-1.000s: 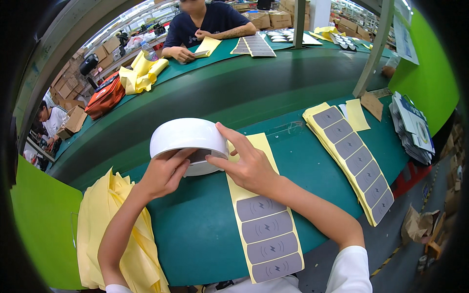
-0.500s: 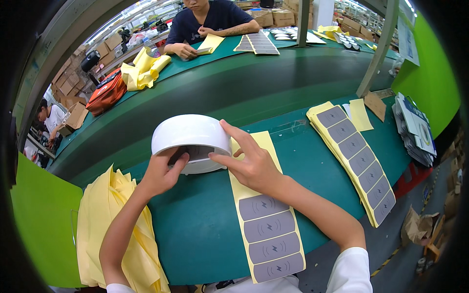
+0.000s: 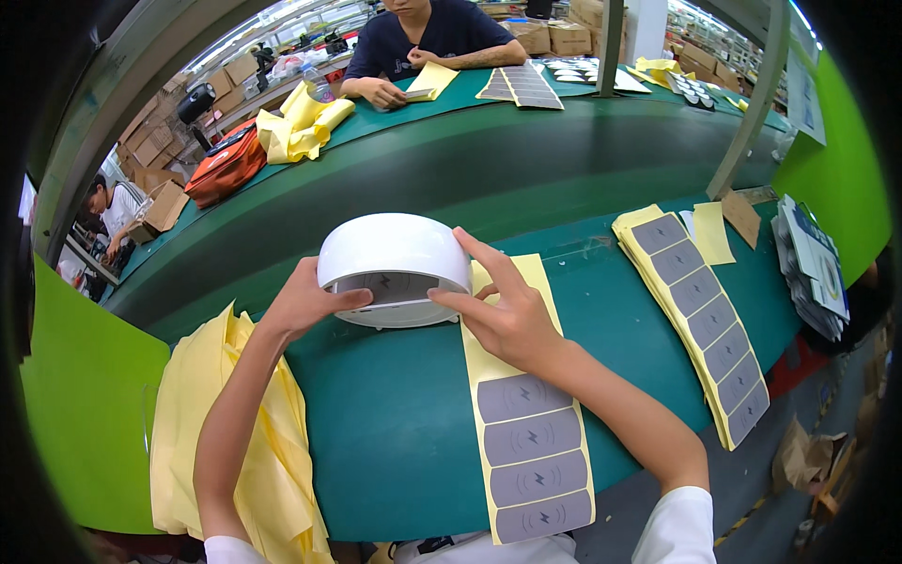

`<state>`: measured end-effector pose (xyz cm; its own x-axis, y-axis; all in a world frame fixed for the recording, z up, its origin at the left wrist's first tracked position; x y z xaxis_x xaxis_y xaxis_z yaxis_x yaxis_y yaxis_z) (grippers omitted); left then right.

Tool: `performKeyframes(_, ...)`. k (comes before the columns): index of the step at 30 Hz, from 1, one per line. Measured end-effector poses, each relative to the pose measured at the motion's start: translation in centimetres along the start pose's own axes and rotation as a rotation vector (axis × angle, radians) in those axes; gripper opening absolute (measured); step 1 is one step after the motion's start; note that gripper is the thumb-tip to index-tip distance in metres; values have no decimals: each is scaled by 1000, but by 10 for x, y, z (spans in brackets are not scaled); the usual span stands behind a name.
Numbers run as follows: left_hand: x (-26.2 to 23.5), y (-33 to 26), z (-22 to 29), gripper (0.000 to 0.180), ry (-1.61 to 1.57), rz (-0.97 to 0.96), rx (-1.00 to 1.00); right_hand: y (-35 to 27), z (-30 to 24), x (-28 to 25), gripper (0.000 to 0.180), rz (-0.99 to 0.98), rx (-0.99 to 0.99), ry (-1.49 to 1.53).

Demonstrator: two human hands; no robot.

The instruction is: The person assembles small lighting components by hand, attaching labels and inserting parts into a white plastic lighting fixture.

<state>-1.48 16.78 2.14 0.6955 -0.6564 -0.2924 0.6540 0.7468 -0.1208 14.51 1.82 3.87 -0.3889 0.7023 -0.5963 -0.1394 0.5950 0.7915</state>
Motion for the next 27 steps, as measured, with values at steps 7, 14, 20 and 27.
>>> performKeyframes(7, 2, 5, -19, 47, -268, -65, -74, 1, 0, 0, 35, -5, 8, 11)
performKeyframes(14, 13, 17, -5, 51, -341, -83, 31, -1, 1, 4, 40, -11, 29, 29)
performKeyframes(20, 21, 21, 13, 52, 5, -9, 137, -1, 0, 2, 39, -11, 27, 9)
performKeyframes(27, 6, 33, -15, 37, -144, -47, 70, -2, 2, 4, 40, 1, 39, 48)
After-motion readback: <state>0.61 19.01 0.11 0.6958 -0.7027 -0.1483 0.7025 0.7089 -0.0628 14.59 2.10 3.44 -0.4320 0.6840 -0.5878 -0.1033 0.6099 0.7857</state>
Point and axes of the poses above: each hand's wrist, its own y-axis towards the middle knuckle, its own x-axis out of the palm, z = x × y, the point moved 9 cm from there along y, towards the middle knuckle, and after that the axes turned 11 degrees about -y, right-handed, at the moved point
